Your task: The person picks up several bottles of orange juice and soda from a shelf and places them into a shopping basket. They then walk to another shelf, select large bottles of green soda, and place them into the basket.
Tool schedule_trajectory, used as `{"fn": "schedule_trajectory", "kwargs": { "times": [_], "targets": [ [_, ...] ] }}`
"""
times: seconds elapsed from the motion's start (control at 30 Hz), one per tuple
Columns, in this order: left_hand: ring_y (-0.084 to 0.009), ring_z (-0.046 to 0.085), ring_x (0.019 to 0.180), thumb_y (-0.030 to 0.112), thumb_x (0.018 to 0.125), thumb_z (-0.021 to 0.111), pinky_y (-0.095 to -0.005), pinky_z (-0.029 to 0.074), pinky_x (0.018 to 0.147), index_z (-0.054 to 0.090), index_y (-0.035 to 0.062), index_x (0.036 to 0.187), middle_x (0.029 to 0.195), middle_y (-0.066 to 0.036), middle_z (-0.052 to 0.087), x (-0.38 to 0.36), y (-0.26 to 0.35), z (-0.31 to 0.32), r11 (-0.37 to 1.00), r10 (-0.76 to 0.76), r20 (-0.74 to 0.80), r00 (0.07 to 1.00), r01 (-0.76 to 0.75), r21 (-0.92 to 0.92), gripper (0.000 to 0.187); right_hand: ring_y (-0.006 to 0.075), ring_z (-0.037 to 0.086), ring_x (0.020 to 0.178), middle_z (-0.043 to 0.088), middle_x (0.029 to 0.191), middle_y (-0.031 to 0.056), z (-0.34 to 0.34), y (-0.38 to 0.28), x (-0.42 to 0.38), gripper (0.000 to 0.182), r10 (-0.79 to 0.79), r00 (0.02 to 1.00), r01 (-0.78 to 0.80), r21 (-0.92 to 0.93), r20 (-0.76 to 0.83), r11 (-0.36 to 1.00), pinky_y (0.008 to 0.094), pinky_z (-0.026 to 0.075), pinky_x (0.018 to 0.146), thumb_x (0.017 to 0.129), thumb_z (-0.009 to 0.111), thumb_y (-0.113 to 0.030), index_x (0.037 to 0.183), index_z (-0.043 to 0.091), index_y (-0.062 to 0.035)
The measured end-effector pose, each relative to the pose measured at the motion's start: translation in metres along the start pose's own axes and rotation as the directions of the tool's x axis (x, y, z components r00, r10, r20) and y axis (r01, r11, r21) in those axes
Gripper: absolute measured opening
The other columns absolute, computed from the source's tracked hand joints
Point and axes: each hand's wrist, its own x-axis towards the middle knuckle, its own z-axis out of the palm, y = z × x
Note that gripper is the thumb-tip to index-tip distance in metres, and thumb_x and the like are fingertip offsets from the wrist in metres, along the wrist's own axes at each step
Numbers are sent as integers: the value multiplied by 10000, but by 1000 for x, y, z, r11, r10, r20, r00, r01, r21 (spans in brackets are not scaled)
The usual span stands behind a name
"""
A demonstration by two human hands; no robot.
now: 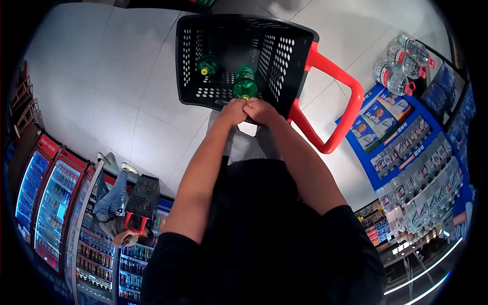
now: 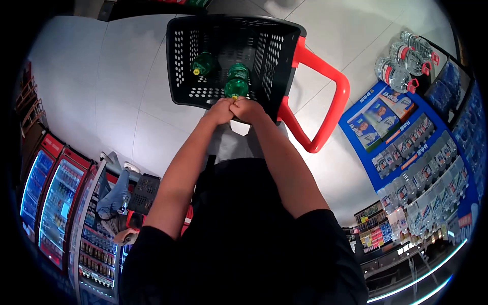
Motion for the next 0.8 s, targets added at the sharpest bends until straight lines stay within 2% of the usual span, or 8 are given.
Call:
{"fn": "schedule_trajectory", "kwargs": {
  "times": [0.27, 0.33, 0.4, 0.5, 0.6, 0.63, 0.67, 0.8],
  "targets": [
    [-265, 498, 1138, 208, 757, 592, -434, 451, 903, 554, 105, 1073, 1157, -88, 571, 31, -30, -22, 974, -93, 16, 995, 88, 209, 335, 312, 594, 969, 603, 1060, 151, 7, 10, 57, 395, 22, 997, -22, -3, 77, 1000, 397, 471, 826, 830, 458, -395, 966, 602, -54],
    [-203, 434, 1228, 179, 766, 565, -475, 395, 962, 531, 119, 1167, 1248, -49, 521, 46, -51, -21, 968, -144, 61, 988, 128, 218, 406, 349, 598, 948, 607, 1042, 177, 33, 25, 84, 410, 98, 995, -99, -9, -23, 995, 442, 476, 815, 830, 445, -401, 986, 593, -53],
    [-204, 436, 1225, 175, 768, 561, -481, 391, 965, 529, 125, 1173, 1249, -44, 519, 57, -67, -15, 972, -145, 13, 989, 140, 187, 410, 346, 596, 963, 606, 1051, 176, 14, -2, 90, 422, 198, 980, -197, -11, 21, 980, 437, 476, 828, 827, 443, -399, 1014, 592, -52],
    [-210, 432, 1227, 182, 775, 556, -471, 396, 964, 534, 124, 1168, 1250, -37, 518, 78, -90, -9, 980, -134, 9, 991, 131, 152, 397, 341, 596, 968, 604, 1060, 178, 32, 25, 120, 407, 109, 994, -108, 59, -21, 992, 430, 478, 831, 812, 452, -370, 986, 616, -41],
    [-259, 473, 1166, 192, 782, 548, -428, 433, 926, 573, 102, 1082, 1162, -71, 574, 108, -95, -17, 978, -150, 15, 989, 146, 146, 315, 327, 597, 971, 603, 1060, 175, 29, 46, 155, 364, 174, 982, -178, 40, 76, 983, 416, 480, 827, 787, 472, -320, 919, 645, -28],
    [-326, 524, 1044, 187, 761, 560, -428, 461, 840, 607, 63, 946, 1019, -156, 611, 122, -111, -6, 988, -72, -93, 993, 84, 132, 227, 318, 599, 972, 602, 1051, 172, 24, 42, 156, 320, 172, 982, -162, 120, -81, 980, 407, 480, 821, 765, 490, -278, 850, 653, -16],
    [-349, 523, 1012, 187, 750, 568, -439, 456, 816, 588, 48, 911, 999, -163, 607, 128, -113, -5, 998, -37, -145, 989, 45, 47, 214, 303, 597, 977, 598, 1056, 164, 24, 53, 168, 302, 194, 981, -193, 124, 2, 973, 387, 480, 813, 758, 507, -274, 844, 647, -21],
    [-359, 523, 954, 157, 747, 560, -429, 446, 824, 554, 28, 873, 965, -153, 604, 136, -99, -15, 996, -9, -284, 959, 34, 82, 181, 266, 579, 1015, 592, 1115, 122, 15, 48, 159, 270, 181, 946, -134, 186, -267, 973, 356, 473, 841, 756, 552, -302, 819, 661, -63]
  ]
}}
